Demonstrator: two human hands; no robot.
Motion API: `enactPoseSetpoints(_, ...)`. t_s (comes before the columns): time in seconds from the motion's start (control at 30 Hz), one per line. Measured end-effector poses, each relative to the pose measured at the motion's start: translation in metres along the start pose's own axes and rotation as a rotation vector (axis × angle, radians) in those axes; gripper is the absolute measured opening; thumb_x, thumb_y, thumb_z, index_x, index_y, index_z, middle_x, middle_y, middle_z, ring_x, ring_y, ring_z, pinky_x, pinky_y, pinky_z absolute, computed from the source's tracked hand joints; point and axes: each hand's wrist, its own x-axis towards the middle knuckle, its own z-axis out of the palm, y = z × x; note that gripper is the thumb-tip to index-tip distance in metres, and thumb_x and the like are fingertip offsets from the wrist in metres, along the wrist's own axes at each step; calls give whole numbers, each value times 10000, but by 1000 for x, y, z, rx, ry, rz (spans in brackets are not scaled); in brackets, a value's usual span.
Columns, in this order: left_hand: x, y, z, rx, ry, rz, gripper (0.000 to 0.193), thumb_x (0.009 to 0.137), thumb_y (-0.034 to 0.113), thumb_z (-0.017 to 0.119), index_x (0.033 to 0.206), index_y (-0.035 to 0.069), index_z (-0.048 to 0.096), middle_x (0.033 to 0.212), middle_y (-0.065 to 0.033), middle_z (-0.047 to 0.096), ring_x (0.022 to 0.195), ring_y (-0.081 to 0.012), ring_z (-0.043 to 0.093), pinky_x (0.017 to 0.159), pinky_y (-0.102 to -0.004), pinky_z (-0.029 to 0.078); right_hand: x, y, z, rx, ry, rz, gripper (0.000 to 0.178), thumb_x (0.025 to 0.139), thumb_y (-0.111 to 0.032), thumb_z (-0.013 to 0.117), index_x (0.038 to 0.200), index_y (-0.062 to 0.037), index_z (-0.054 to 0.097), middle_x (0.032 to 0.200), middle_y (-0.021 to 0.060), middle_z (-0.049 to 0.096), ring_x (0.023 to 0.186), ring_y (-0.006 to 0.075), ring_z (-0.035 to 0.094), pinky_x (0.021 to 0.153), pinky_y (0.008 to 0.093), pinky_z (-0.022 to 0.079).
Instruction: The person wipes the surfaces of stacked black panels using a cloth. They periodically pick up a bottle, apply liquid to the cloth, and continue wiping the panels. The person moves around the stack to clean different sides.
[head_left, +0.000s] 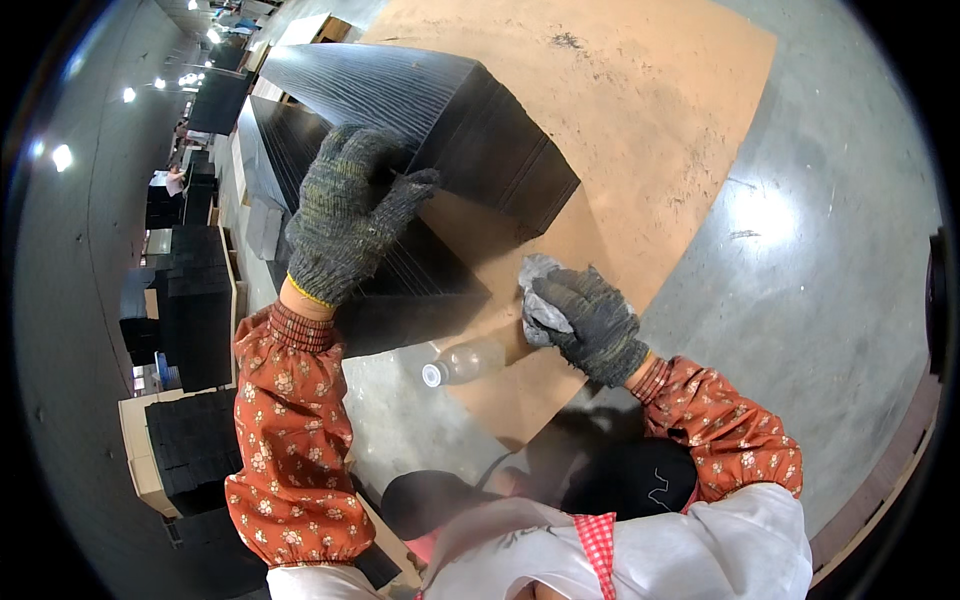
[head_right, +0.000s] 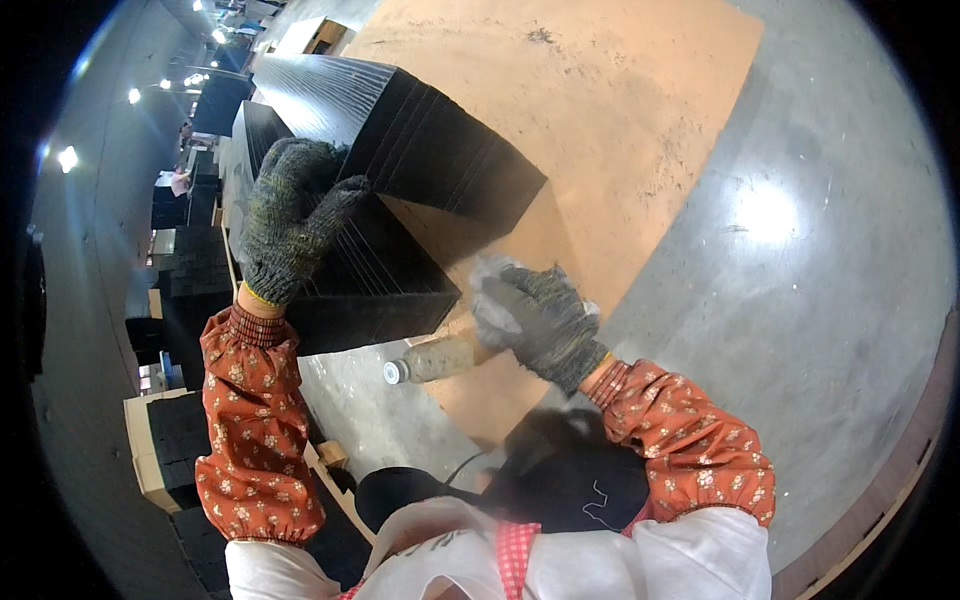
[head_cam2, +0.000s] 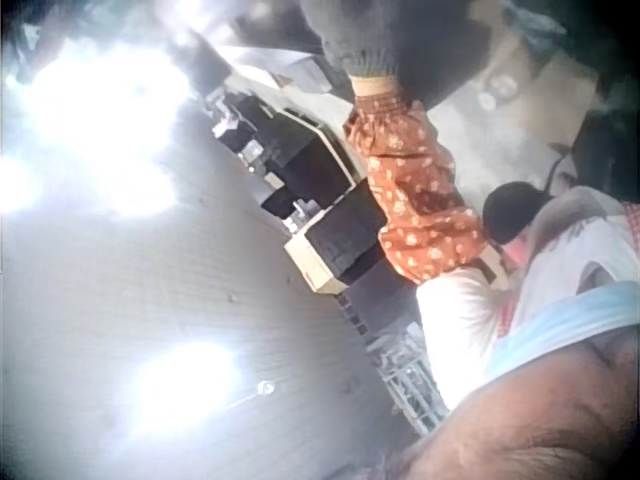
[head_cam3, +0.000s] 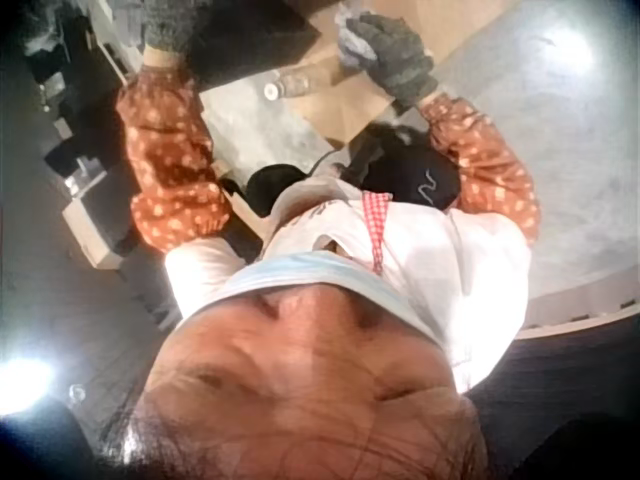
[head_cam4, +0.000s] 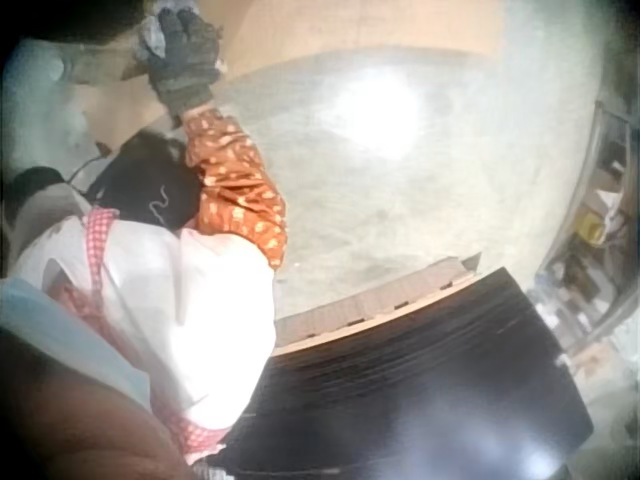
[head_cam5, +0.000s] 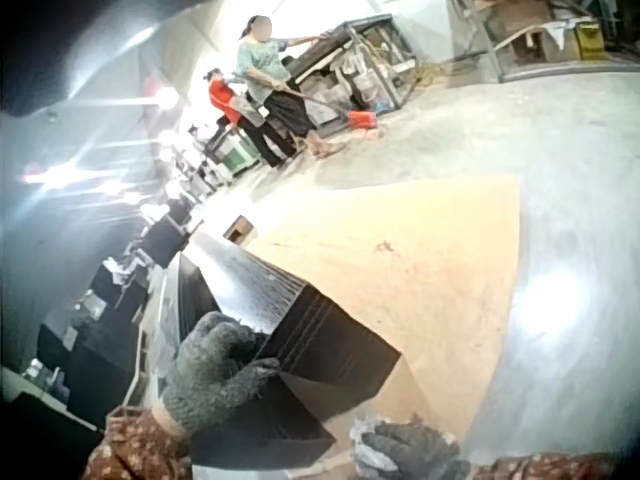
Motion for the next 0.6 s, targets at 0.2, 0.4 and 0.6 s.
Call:
enactPoseSetpoints(0.2, 2, 0, 5, -34, 21, -35, 319, 753, 144, 777, 985, 13, 601, 978, -105, 536, 856, -206, 570, 747, -314, 488, -1, 5, 1, 4, -20, 9, 666, 638, -48, 674, 1280, -141, 522, 1192, 136, 577, 1115, 357, 526, 1018, 503, 367)
enactPoseSetpoints(0.4, 0, -6, 9, -84, 77, 28, 341, 705, 87, 757, 992, 41, 578, 891, -95, 544, 776, -228, 580, 692, -343, 493, -4, 3, 0, 39, -25, 0, 680, 614, -35, 666, 1270, -154, 534, 1182, 137, 572, 1104, 364, 527, 1010, 499, 377)
enactPoseSetpoints(0.6, -3, 2, 0, -166, -5, -45, 394, 750, 44, 741, 1106, 14, 577, 1069, -114, 529, 973, -226, 575, 851, -319, 485, -9, 11, 6, 40, 17, -24, 676, 588, -46, 669, 1247, -148, 557, 1164, 150, 574, 1081, 376, 538, 960, 465, 427)
